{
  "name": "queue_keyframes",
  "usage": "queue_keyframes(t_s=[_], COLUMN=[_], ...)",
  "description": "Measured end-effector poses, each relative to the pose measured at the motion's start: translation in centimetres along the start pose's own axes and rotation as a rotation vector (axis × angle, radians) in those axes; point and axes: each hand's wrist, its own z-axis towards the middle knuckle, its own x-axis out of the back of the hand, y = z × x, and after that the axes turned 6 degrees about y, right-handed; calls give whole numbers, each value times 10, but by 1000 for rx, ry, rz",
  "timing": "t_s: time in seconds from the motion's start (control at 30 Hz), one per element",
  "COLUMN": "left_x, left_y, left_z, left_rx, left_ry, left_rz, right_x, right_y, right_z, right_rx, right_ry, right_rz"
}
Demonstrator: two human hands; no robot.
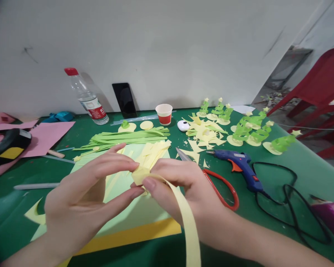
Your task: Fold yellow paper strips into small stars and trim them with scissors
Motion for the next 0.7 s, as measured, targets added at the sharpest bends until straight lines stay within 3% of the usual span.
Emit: queue_keyframes(t_s=[0.27,0.47,0.7], left_x=[3,4,4], left_y=[2,2,6], left_z=[1,0,7], left_rx=[-66,-73,157], left_ry=[0,26,6], left_rz=[38,38,-155], right_x=[-2,-2,-1], right_y=[3,1,-5], right_z=[-3,-3,1], right_rx=[80,45,52], right_ry=[-30,57,140], right_rz=[14,10,-45])
